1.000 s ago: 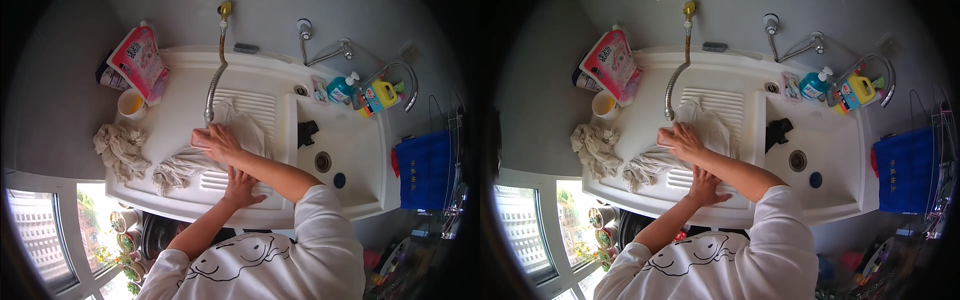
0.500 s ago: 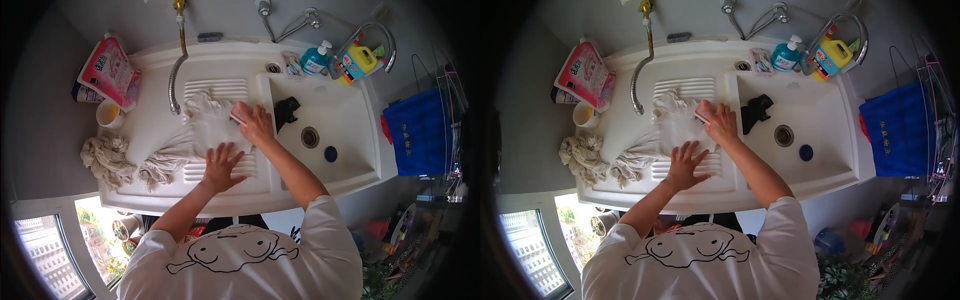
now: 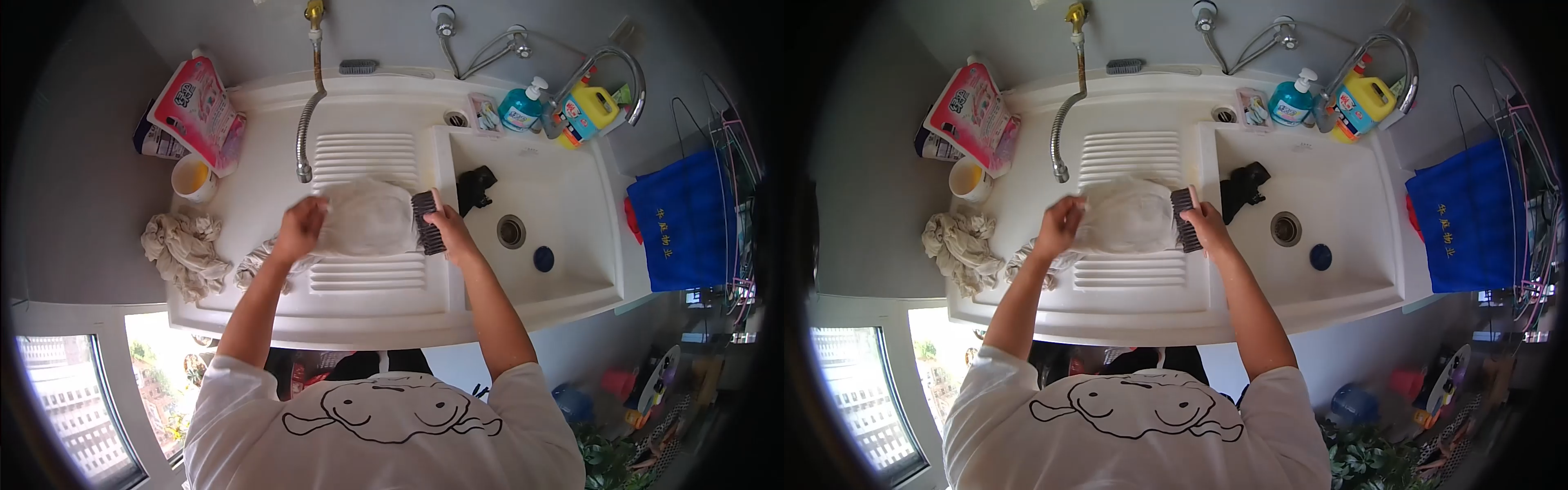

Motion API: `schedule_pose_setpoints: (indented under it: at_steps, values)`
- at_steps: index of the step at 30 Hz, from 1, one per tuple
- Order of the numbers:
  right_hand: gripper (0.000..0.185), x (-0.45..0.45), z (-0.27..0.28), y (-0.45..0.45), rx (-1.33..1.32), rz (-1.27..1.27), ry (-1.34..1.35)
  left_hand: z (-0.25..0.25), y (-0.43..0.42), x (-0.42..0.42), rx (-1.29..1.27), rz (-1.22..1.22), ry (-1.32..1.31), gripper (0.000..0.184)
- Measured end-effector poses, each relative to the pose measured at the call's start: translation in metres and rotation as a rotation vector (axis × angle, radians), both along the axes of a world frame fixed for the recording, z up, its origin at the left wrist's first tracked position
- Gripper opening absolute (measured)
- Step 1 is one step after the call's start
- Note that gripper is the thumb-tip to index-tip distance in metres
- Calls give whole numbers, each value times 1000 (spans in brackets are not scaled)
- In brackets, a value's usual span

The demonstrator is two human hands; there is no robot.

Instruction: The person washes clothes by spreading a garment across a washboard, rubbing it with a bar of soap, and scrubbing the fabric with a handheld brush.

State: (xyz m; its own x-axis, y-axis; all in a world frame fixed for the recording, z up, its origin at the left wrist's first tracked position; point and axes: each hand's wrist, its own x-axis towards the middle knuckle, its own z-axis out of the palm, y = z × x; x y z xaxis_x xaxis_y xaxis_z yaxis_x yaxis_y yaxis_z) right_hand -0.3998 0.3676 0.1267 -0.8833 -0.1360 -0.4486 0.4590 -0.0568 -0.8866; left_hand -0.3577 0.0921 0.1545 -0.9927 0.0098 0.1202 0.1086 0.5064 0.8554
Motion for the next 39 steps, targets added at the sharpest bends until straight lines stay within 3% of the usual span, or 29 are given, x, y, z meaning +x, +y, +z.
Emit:
schedule_pose_setpoints:
  at_steps: [2,3,4,6,8,10,11,13,14,16,18,20,21,22,24,25,27,30,32,34,37,39]
  values:
    - [24,-10,4,-1,13,5,34,7,7,64,16,-372,207,20]
    - [25,-18,5,-3,8,24,48,32,17,92,-41,-467,29,21]
    - [26,-26,6,-7,5,44,64,28,23,112,-32,-522,26,19]
    - [32,-40,20,-23,-23,123,100,15,23,136,-249,-632,-45,16]
    - [48,-54,19,-48,109,303,211,13,17,139,-251,-637,-61,16]
    - [57,-65,-8,-76,488,416,482,22,10,128,-189,-469,-30,25]
    - [57,-66,-13,-84,495,430,482,24,9,121,-230,-333,78,32]
    - [55,-62,23,-103,840,693,431,28,7,105,-451,-160,87,61]
    - [52,-69,29,-107,855,661,358,8,1,101,-657,-95,167,67]
    - [49,-95,26,-106,660,461,448,-8,-11,97,-789,-100,235,58]
    - [38,-121,48,-97,313,165,351,-9,-20,98,-805,-139,260,50]
    - [32,-141,62,-89,230,-46,392,0,-20,96,-822,-184,286,42]
    - [31,-156,41,-88,176,-134,528,15,-14,96,-774,-172,313,36]
    - [39,-147,47,-91,151,-69,586,24,-7,95,-723,-163,334,31]
    - [56,-164,8,-92,661,75,748,21,3,91,-729,-222,221,33]
    - [70,-132,26,-99,782,77,726,13,5,89,-782,-149,157,34]
    - [71,-81,29,-110,779,129,649,13,4,81,-867,-68,-69,40]
    - [75,-22,15,-126,409,452,607,-3,-21,71,-882,115,-7,32]
    - [76,-30,8,-129,519,502,757,0,-49,64,-811,278,-63,31]
    - [79,-74,-3,-119,632,300,763,-1,-70,58,-995,465,47,37]
    - [82,-115,-11,-112,666,382,592,30,-23,48,-766,272,82,37]
    - [74,-118,-1,-112,695,447,456,18,26,56,-633,197,31,36]
